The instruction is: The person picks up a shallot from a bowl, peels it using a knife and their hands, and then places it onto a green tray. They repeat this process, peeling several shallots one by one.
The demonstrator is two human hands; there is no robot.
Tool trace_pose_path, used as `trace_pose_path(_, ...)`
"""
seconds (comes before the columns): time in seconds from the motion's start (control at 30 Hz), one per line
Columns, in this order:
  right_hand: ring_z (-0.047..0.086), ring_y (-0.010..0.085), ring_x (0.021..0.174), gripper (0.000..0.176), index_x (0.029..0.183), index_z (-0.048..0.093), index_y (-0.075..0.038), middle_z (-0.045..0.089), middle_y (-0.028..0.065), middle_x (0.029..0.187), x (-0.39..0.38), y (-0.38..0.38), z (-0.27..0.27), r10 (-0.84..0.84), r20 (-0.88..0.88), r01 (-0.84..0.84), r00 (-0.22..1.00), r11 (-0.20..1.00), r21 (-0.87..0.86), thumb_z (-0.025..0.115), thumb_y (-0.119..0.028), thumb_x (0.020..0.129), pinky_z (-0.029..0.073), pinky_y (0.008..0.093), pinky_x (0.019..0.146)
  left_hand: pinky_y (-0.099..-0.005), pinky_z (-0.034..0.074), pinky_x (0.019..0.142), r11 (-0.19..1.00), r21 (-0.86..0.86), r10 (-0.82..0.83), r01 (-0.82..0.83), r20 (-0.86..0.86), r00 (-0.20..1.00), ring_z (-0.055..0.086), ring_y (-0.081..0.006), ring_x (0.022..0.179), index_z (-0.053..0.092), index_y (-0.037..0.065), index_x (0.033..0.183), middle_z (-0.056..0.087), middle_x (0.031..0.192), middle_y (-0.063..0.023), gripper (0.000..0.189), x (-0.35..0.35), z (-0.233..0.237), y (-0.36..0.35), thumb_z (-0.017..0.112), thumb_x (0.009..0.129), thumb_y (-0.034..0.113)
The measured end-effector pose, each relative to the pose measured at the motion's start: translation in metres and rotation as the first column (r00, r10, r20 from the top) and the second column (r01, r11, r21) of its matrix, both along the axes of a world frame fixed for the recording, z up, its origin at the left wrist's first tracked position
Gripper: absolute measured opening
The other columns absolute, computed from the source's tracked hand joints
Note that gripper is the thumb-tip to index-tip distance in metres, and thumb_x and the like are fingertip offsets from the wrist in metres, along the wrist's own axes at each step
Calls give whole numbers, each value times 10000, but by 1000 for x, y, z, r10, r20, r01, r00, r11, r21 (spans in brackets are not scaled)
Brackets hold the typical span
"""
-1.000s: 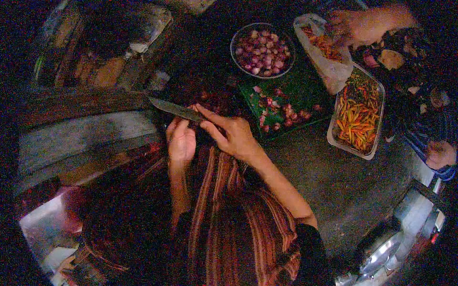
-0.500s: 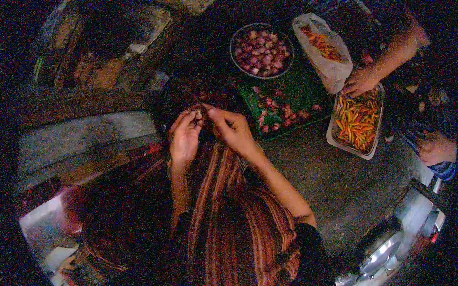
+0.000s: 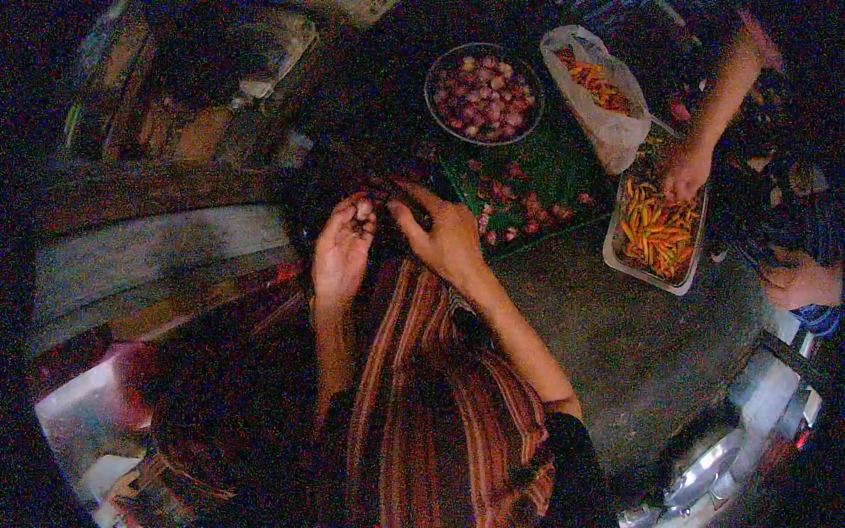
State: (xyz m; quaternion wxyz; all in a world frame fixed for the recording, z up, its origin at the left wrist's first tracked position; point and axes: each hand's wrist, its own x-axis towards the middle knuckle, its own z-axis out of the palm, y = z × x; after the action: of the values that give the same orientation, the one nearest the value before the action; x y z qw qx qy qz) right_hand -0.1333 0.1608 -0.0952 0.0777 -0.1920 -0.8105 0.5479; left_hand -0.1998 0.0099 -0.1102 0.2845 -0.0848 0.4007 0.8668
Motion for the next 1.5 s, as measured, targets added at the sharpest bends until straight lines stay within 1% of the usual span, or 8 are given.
trace_pose_path(0.27, 627, 353, 722, 314, 1017, 575, -65, 640, 171, 806, 0, -5, 2, -31, -41, 38, 999, 984, 173, 610, -311, 825, 480, 397, 639, -289, 434, 834, 990, -130, 43, -48, -40, 998, 567, -166, 925, 603, 7, 1017, 622, 1001, -77, 191, 3, -2, 2, 578, 832, 48)
trace_pose_path(0.43, 625, 289, 646, 399, 1280, 480, -163, 634, 162, 979, 4, -3, 7, 255, -13, -254, 967, 966, 52, 495, -275, 898, 469, 366, 600, -315, 431, 872, 982, -167, 73, -93, -122, 990, 565, -185, 978, 600, 7, 1036, 618, 1035, -83, 212, 2, -13, -5, 585, 827, 36)
trace_pose_path(0.97, 623, 284, 661, 328, 1197, 565, -168, 651, 132, 865, 5, 5, 1, 368, -63, -337, 927, 897, 287, 506, -256, 886, 483, 346, 596, -307, 444, 844, 969, -238, 28, -67, -164, 986, 585, -193, 938, 592, -38, 1022, 621, 1037, -122, 216, 4, 3, -10, 586, 809, -2)
trace_pose_path(1.03, 614, 201, 606, 283, 1122, 616, -123, 660, 116, 900, 3, 3, -13, 298, -304, -257, 905, 951, 170, 508, -248, 893, 472, 309, 582, -298, 448, 830, 965, -256, 11, -53, -164, 986, 587, -185, 928, 593, -40, 1021, 623, 1031, -119, 214, 3, 3, -10, 583, 811, -1)
trace_pose_path(1.27, 660, 259, 752, 283, 1053, 647, -115, 653, 150, 868, 2, 6, -13, 168, -110, -182, 980, 975, -128, 492, -295, 898, 497, 347, 662, -283, 457, 822, 946, -316, -114, 76, -103, 988, 592, -170, 922, 568, -43, 1072, 630, 1002, -108, 248, 1, 17, -4, 566, 828, 6)
trace_pose_path(1.33, 456, 38, 594, 307, 1093, 625, -67, 671, 98, 941, 2, 9, -17, 163, -80, -170, 983, 981, -97, 463, -267, 924, 425, 227, 580, -291, 464, 833, 942, -325, -113, 82, -78, 991, 592, -174, 930, 554, -44, 1094, 627, 1006, -110, 268, 0, 21, -2, 563, 832, 7)
trace_pose_path(1.43, 653, 276, 809, 296, 1071, 641, -132, 650, 161, 919, 4, 14, -14, 126, 13, -124, 992, 989, -77, 500, -319, 890, 495, 361, 717, -324, 472, 869, 954, -292, -93, 71, -62, 994, 591, -189, 949, 538, -40, 1105, 616, 1029, -118, 271, 0, 25, 0, 553, 839, 8)
trace_pose_path(1.5, 646, 291, 827, 305, 1087, 632, -134, 645, 164, 943, 4, 12, -18, 99, -30, -101, 995, 993, -61, 511, -324, 881, 491, 368, 739, -357, 472, 895, 965, -243, -124, 100, -85, 989, 590, -205, 962, 540, -33, 1081, 608, 1040, -128, 245, -1, 20, -2, 550, 840, 4)
